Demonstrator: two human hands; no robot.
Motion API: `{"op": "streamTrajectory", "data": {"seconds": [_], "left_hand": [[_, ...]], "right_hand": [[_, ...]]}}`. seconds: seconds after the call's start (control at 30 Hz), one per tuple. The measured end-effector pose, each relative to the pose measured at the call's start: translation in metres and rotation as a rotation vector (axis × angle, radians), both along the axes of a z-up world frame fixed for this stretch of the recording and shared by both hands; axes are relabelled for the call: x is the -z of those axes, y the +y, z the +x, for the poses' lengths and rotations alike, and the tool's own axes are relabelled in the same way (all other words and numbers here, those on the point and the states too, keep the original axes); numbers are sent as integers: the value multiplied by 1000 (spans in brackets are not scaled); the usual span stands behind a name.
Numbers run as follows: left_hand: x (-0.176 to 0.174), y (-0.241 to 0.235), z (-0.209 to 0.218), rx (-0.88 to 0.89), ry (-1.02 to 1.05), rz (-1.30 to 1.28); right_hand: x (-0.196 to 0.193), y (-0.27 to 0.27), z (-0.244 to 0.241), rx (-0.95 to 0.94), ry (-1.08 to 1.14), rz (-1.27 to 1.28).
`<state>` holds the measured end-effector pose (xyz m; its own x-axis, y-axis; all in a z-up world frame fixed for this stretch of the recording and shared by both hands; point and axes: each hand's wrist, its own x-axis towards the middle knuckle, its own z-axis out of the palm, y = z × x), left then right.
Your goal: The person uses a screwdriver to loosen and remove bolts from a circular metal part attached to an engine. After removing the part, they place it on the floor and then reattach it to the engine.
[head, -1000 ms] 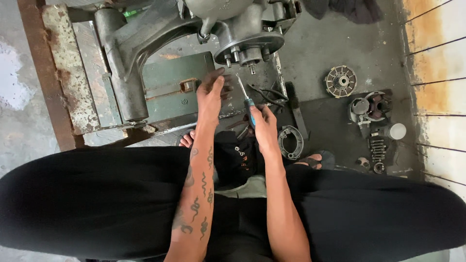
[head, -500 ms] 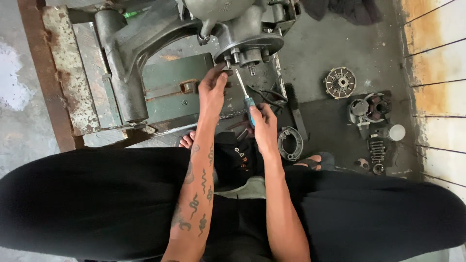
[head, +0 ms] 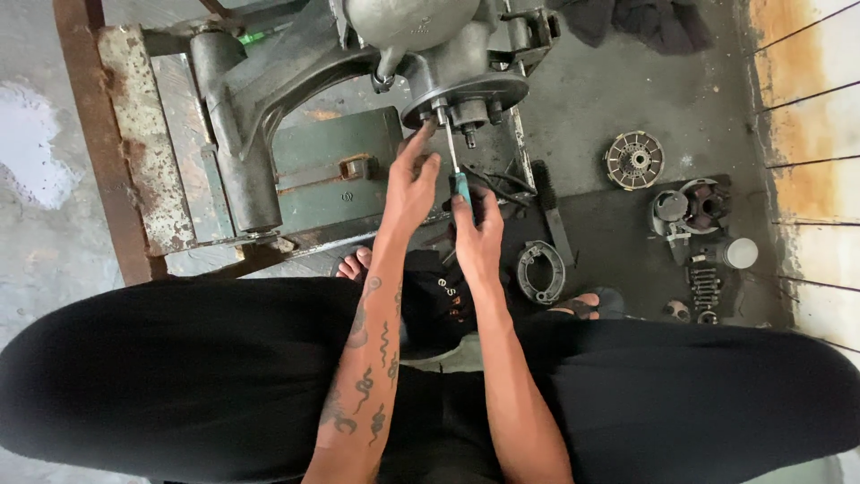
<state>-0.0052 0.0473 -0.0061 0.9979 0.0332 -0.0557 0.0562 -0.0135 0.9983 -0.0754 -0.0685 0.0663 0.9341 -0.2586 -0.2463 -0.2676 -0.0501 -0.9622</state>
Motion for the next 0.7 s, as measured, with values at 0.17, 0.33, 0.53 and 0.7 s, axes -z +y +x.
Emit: {"op": "streamTrajectory", "data": {"seconds": [0.17, 0.33, 0.53, 0.7], "left_hand": [[-47, -8, -3, 75, 62, -5], [-46, -9, 6, 93, 87, 4], [-39, -7, 2, 127, 107, 11], [-46, -5, 4, 115, 106, 36]], "right_hand": [[-29, 8, 0, -10, 28, -35], [-17, 4, 5, -8, 10, -50], [-9, 5, 5, -30, 2, -8], [-10, 4, 10, -55, -7, -34]]}}
